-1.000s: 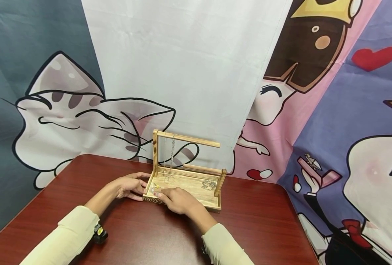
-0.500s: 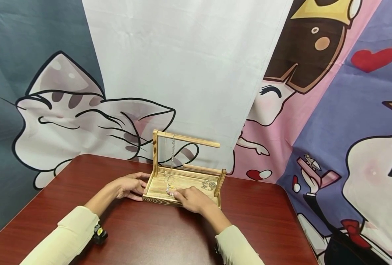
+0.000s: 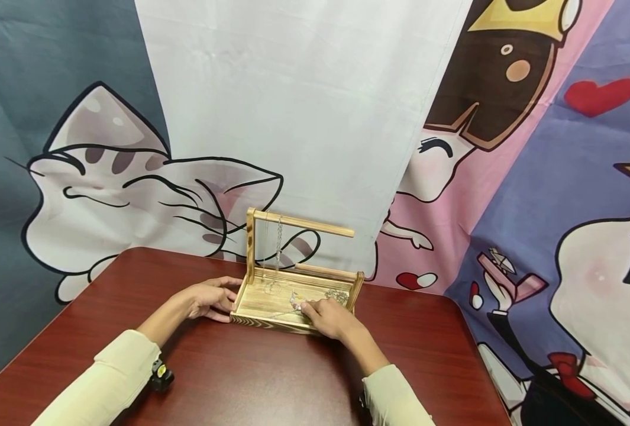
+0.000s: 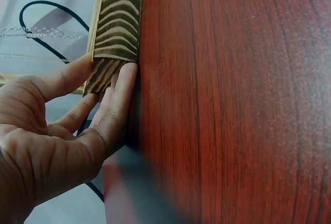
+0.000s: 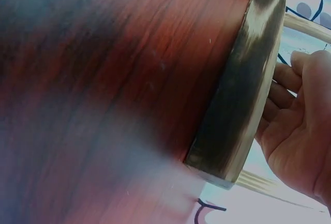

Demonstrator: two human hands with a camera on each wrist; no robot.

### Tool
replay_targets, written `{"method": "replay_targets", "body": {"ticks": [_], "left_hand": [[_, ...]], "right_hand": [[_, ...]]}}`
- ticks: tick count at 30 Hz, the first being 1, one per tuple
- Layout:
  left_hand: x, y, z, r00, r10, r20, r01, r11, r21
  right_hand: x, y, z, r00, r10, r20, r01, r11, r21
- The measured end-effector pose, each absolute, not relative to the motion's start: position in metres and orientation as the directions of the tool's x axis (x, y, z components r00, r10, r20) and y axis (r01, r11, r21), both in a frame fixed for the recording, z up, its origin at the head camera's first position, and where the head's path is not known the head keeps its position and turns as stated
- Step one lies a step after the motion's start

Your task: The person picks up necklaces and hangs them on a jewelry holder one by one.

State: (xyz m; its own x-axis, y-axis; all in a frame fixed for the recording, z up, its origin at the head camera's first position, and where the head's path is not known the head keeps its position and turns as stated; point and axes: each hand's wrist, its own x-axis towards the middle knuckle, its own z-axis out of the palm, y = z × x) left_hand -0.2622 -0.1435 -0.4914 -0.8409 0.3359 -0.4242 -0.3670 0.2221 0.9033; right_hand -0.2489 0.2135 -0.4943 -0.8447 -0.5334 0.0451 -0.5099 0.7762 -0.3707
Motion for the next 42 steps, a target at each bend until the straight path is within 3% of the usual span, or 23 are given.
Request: {"method": "replay_targets", "body": {"ticks": [8, 18, 24, 34, 39, 42], "left_hand": [[-0.263, -0.144, -0.491, -0.838, 0.337, -0.429, -0.371, 0.224, 0.901], [-0.263, -0.144, -0.490, -0.839, 0.337, -0.428, -0.371, 0.223, 0.902], [-0.263, -0.144, -0.490, -0.840, 0.336, -0.426, -0.369, 0.222, 0.903], [-0.263, -0.143, -0.489, -0.841, 0.332, -0.426, -0.370, 0.220, 0.902], [-0.264, -0.143, -0.490, -0.839, 0.332, -0.431, -0.377, 0.218, 0.900], [-0.263, -0.143, -0.490, -0.841, 0.330, -0.429, -0.375, 0.217, 0.901]], "right_hand": [[-0.250, 0.212, -0.499, -0.808, -0.572, 0.138, -0.582, 0.740, -0.336], [-0.268, 0.204, -0.510, -0.843, -0.454, 0.287, -0.532, 0.779, -0.331], [-0.276, 0.193, -0.508, -0.883, -0.417, 0.216, -0.467, 0.826, -0.316], [-0.325, 0.202, -0.582, -0.856, -0.441, 0.268, -0.508, 0.812, -0.287], [-0.320, 0.202, -0.583, -0.871, -0.416, 0.260, -0.488, 0.788, -0.374], [-0.300, 0.196, -0.552, -0.911, -0.375, 0.170, -0.403, 0.729, -0.553]]}}
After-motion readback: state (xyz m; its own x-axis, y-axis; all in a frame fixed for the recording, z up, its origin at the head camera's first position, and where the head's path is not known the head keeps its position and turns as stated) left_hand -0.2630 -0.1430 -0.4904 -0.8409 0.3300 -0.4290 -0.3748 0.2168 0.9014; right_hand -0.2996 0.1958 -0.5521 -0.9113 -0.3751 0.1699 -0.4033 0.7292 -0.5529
